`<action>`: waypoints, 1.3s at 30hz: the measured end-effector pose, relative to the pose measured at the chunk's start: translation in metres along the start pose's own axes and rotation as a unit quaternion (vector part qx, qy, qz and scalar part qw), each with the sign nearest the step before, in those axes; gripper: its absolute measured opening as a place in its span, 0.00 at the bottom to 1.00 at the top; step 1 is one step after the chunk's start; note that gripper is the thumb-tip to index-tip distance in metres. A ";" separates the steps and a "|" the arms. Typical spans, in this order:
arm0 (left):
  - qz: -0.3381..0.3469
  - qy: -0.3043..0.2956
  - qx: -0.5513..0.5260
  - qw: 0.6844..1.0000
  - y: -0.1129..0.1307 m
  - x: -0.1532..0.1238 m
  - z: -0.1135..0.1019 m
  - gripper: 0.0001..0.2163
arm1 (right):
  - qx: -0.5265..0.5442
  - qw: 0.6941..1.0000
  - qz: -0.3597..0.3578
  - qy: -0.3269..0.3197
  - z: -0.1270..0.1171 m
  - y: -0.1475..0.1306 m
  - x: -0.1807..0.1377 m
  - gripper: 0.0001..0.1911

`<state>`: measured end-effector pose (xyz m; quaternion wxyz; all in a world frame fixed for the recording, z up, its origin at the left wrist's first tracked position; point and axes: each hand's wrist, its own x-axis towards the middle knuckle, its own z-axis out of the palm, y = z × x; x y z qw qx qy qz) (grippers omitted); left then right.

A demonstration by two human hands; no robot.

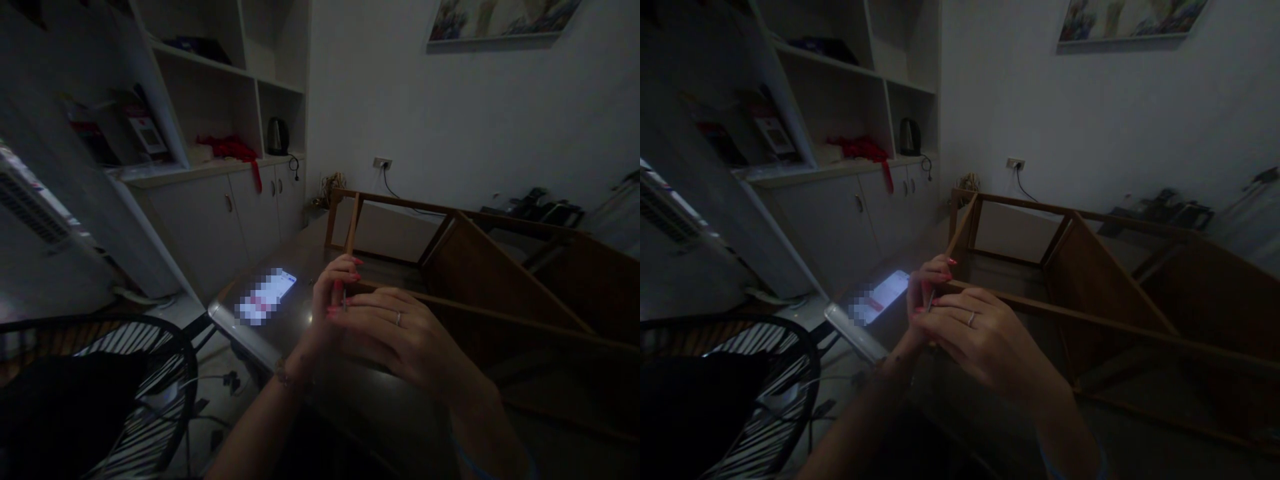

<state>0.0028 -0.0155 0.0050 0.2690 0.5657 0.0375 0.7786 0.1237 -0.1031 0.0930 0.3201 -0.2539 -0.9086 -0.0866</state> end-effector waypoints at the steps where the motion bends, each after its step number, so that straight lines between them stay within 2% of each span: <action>1: -0.001 0.001 0.001 1.000 0.001 0.000 0.000 0.11 | 0.003 1.000 0.000 -0.001 0.000 0.000 0.000 0.13; 17: 0.014 0.010 -0.011 1.000 -0.005 -0.004 0.000 0.12 | 0.044 0.998 0.039 -0.006 0.005 -0.001 0.001 0.12; 21: 0.019 0.013 -0.016 1.000 -0.006 -0.003 0.001 0.12 | 0.014 0.999 0.039 0.026 0.013 -0.005 0.004 0.09; 29: 0.031 0.013 -0.013 0.999 -0.008 0.000 0.002 0.13 | -0.065 0.988 0.015 0.136 0.033 -0.013 0.010 0.05; 39: 0.029 0.013 -0.003 0.999 -0.008 -0.002 0.000 0.13 | -0.067 0.977 0.029 0.198 0.042 -0.015 0.010 0.03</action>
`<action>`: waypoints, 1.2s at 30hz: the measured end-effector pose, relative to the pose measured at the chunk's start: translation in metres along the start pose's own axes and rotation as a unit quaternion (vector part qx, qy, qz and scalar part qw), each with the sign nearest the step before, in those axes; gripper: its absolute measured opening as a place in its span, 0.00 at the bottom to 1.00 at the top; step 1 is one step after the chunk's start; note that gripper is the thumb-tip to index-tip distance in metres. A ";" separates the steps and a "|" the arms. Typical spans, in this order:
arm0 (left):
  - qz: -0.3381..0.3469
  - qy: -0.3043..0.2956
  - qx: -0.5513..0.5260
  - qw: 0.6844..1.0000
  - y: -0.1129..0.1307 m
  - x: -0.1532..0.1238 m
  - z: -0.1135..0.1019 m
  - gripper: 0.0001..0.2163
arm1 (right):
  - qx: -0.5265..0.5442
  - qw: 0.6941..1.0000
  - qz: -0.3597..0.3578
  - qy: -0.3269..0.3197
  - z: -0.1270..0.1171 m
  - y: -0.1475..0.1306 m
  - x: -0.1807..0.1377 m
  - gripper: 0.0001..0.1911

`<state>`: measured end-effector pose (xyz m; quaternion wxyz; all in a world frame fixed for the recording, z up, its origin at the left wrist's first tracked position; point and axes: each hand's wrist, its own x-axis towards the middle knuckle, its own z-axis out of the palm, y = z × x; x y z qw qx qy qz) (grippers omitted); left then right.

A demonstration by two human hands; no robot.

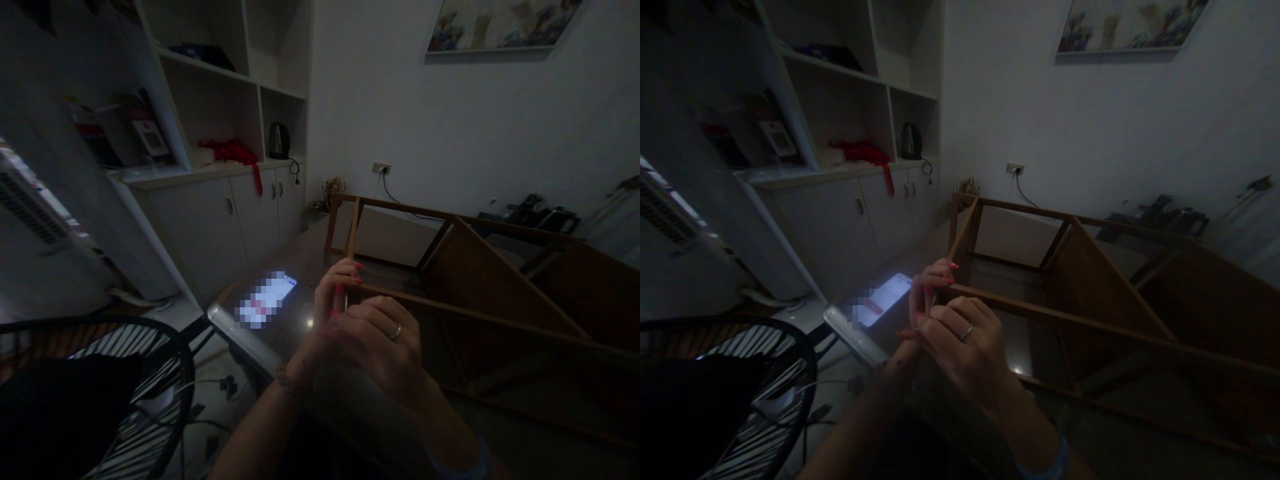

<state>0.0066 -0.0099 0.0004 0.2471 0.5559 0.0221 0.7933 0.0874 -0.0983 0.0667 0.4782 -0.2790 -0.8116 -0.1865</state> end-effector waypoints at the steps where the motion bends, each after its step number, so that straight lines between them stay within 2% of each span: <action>1: -0.003 -0.003 0.001 1.000 0.000 0.000 0.000 0.13 | -0.013 1.000 -0.007 0.005 0.000 0.000 -0.001 0.03; 13: -0.027 0.010 -0.013 1.000 0.004 -0.002 0.002 0.12 | -0.047 0.999 -0.016 -0.001 0.003 -0.002 -0.002 0.04; 20: -0.013 0.008 -0.004 1.000 0.001 -0.001 0.001 0.12 | -0.045 0.999 -0.025 -0.003 0.003 -0.001 -0.001 0.02; 26: -0.019 0.006 -0.006 1.000 0.001 -0.002 0.000 0.12 | -0.036 0.996 -0.059 -0.055 -0.002 0.006 0.001 0.04; 33: 0.008 0.019 -0.028 0.999 -0.001 0.002 0.005 0.14 | -0.030 0.988 -0.102 -0.109 -0.017 0.016 0.006 0.13; 36: -0.002 0.012 -0.026 1.000 0.000 0.002 0.004 0.14 | -0.028 0.987 -0.101 -0.124 -0.019 0.019 0.006 0.16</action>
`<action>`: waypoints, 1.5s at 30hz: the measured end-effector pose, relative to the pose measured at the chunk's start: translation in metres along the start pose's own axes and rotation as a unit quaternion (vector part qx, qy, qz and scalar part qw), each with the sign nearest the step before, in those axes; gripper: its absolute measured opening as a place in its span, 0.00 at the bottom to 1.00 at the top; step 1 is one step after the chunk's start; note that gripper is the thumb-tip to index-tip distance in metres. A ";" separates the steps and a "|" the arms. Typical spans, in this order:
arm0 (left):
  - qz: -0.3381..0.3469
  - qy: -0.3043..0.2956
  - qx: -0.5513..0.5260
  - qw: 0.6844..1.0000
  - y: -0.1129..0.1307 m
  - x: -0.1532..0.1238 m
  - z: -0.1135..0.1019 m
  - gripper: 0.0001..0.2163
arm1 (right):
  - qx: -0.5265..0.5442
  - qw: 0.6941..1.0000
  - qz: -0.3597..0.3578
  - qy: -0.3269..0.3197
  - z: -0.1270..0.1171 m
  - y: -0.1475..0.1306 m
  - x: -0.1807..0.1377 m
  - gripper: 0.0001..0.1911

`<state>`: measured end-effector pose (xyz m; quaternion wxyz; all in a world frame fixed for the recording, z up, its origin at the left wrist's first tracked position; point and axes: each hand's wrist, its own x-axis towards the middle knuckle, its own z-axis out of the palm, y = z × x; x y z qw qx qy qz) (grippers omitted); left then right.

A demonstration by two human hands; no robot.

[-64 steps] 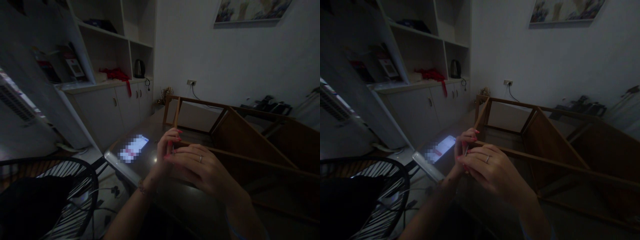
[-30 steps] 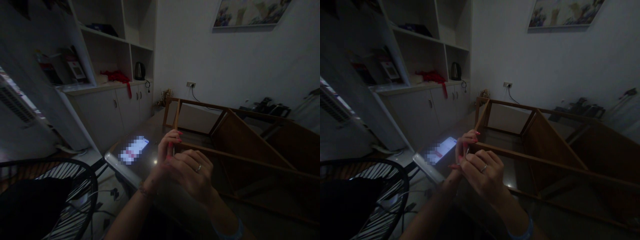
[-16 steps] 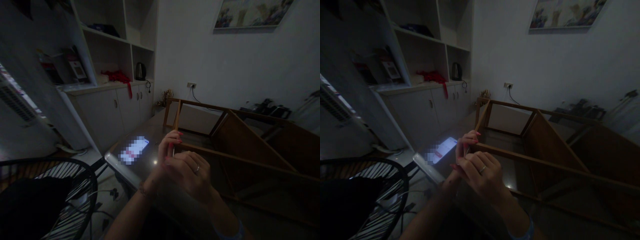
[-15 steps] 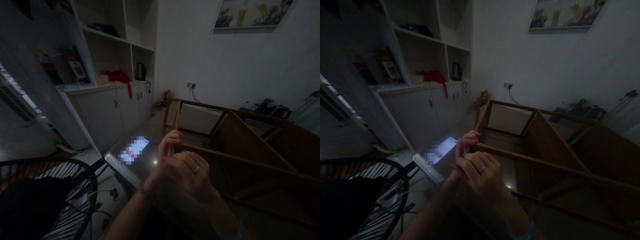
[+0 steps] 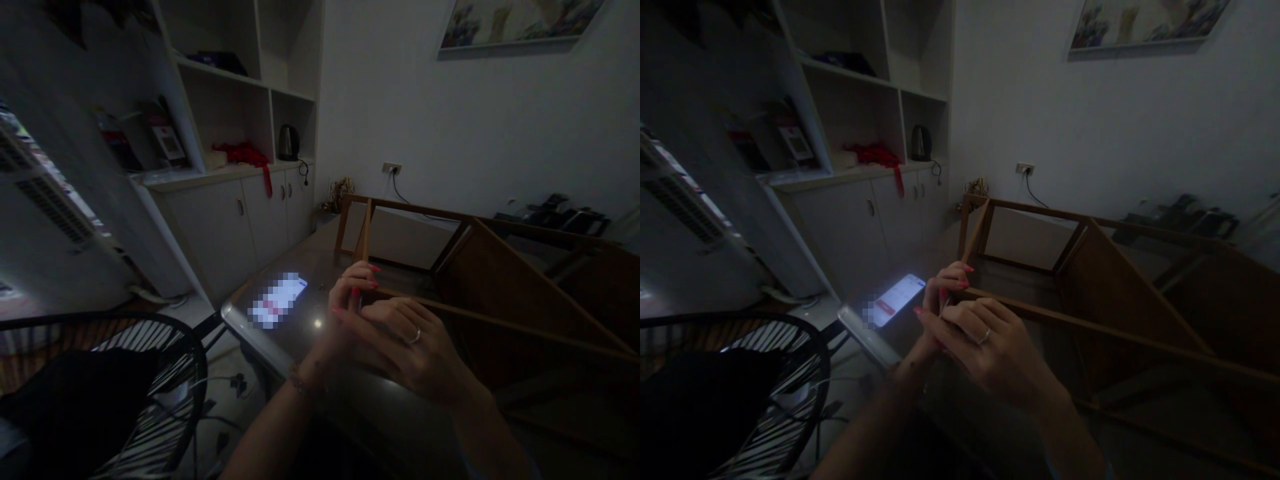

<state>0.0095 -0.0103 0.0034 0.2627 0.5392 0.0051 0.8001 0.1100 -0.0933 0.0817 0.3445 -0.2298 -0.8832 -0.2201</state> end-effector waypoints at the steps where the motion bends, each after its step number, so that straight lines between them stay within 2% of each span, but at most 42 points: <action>1: -0.009 -0.006 0.002 1.000 0.001 0.000 -0.001 0.13 | 0.012 1.000 0.007 0.000 0.001 0.001 -0.001 0.16; 6: -0.039 -0.038 0.009 0.998 0.009 -0.002 -0.006 0.12 | 0.134 0.989 0.055 0.038 0.009 0.002 -0.006 0.10; 9: -0.042 -0.040 0.017 0.998 0.010 -0.002 -0.007 0.12 | 0.167 0.982 0.070 0.047 0.012 0.002 -0.006 0.06; 18: -0.047 -0.037 0.037 0.998 0.009 -0.002 -0.007 0.11 | 0.162 0.979 0.112 0.056 0.011 -0.007 0.000 0.07; 24: -0.051 -0.027 0.041 0.997 0.011 -0.003 -0.006 0.11 | 0.120 0.985 0.097 0.072 0.016 -0.008 0.002 0.05; 27: -0.054 -0.026 0.045 0.997 0.013 -0.002 -0.006 0.12 | 0.110 0.986 0.095 0.080 0.018 -0.009 0.001 0.01; 31: -0.052 -0.037 0.038 0.997 0.013 -0.001 -0.006 0.12 | 0.099 0.988 0.094 0.074 0.019 -0.009 -0.002 0.15; 35: -0.051 -0.030 0.019 0.998 0.012 -0.002 -0.005 0.11 | 0.054 0.994 0.075 0.055 0.020 -0.008 -0.004 0.21; 37: -0.049 -0.026 0.019 0.998 0.011 -0.002 -0.005 0.11 | 0.068 0.993 0.075 0.066 0.022 -0.007 -0.004 0.22; 40: -0.053 -0.025 0.022 0.998 0.012 -0.002 -0.004 0.11 | 0.145 0.978 0.089 0.122 0.024 -0.007 -0.004 0.23; 42: -0.055 -0.025 0.026 0.998 0.013 -0.003 -0.003 0.11 | 0.181 0.968 0.094 0.149 0.024 -0.007 -0.003 0.20; 45: -0.046 -0.001 0.029 0.999 0.013 -0.004 0.000 0.11 | 0.191 0.966 0.097 0.142 0.022 -0.008 -0.001 0.13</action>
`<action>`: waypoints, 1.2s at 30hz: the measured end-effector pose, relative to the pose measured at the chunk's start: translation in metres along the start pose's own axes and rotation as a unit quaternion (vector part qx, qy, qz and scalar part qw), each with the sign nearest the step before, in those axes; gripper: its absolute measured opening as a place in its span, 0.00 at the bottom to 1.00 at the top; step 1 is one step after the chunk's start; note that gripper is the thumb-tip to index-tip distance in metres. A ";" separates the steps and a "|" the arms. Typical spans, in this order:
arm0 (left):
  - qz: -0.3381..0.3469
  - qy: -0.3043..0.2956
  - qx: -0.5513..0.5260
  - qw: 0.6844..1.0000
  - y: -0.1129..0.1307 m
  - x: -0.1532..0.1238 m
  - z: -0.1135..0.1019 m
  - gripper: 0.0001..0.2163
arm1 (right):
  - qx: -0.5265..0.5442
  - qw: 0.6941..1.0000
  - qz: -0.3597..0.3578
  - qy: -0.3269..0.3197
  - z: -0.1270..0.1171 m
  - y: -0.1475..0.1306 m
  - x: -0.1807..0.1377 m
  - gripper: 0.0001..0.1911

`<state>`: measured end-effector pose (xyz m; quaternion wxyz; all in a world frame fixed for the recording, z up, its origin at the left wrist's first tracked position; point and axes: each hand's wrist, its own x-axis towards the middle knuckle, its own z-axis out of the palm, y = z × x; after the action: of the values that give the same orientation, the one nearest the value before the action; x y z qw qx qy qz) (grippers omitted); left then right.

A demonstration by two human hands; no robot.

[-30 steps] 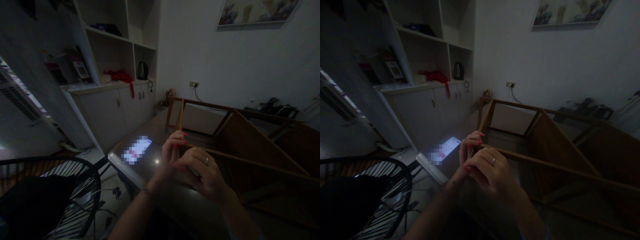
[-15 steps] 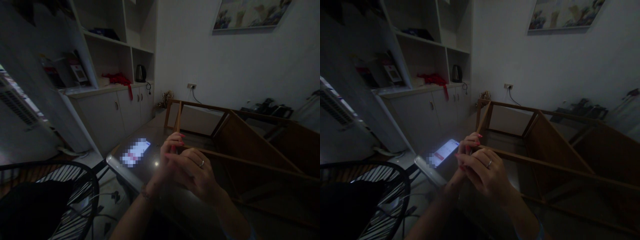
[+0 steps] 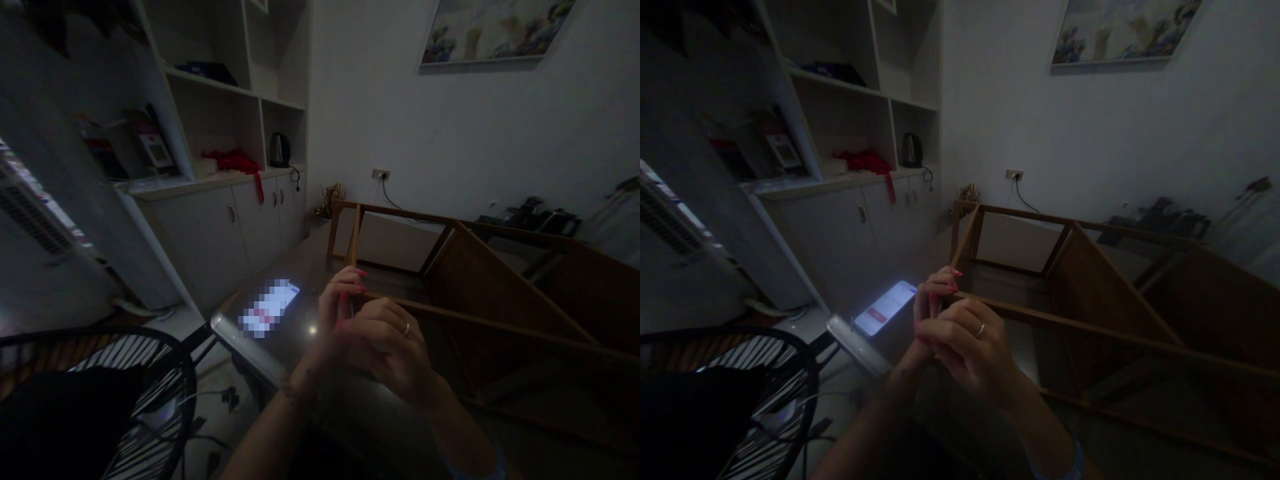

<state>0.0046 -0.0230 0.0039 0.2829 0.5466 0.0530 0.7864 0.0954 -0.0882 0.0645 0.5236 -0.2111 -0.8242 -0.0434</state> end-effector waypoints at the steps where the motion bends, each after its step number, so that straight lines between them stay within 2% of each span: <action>1: 0.004 0.004 0.000 1.000 0.000 0.000 0.001 0.12 | -0.004 1.000 0.001 -0.009 -0.001 -0.001 0.001 0.11; 8: 0.050 0.003 0.005 0.999 -0.009 0.003 0.002 0.13 | -0.061 0.997 -0.021 -0.048 -0.005 -0.002 0.003 0.09; 19: 0.014 -0.024 0.003 1.000 -0.006 0.002 -0.005 0.11 | -0.156 0.983 -0.038 -0.088 -0.002 -0.007 0.005 0.14; 22: 0.037 -0.010 0.020 0.999 -0.009 0.003 -0.004 0.12 | -0.188 0.976 -0.058 -0.092 -0.002 -0.006 0.004 0.10; 25: 0.057 -0.004 0.022 0.998 -0.010 0.003 -0.003 0.15 | -0.172 0.979 -0.070 -0.088 -0.003 -0.002 0.003 0.08; 28: 0.019 -0.017 0.017 1.000 -0.006 0.002 -0.004 0.12 | -0.148 0.984 -0.064 -0.068 -0.006 0.000 0.004 0.05; 31: 0.004 -0.020 0.008 1.000 -0.001 0.002 -0.004 0.10 | -0.137 0.986 -0.049 -0.077 -0.012 0.000 0.007 0.01; 36: -0.004 -0.024 0.017 1.000 0.001 0.001 -0.005 0.12 | -0.127 0.985 -0.058 -0.099 -0.022 -0.001 0.010 0.05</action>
<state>-0.0005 -0.0222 0.0035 0.2774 0.5700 0.0617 0.7709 0.1104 -0.0922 0.0830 0.4055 -0.2309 -0.8705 -0.1566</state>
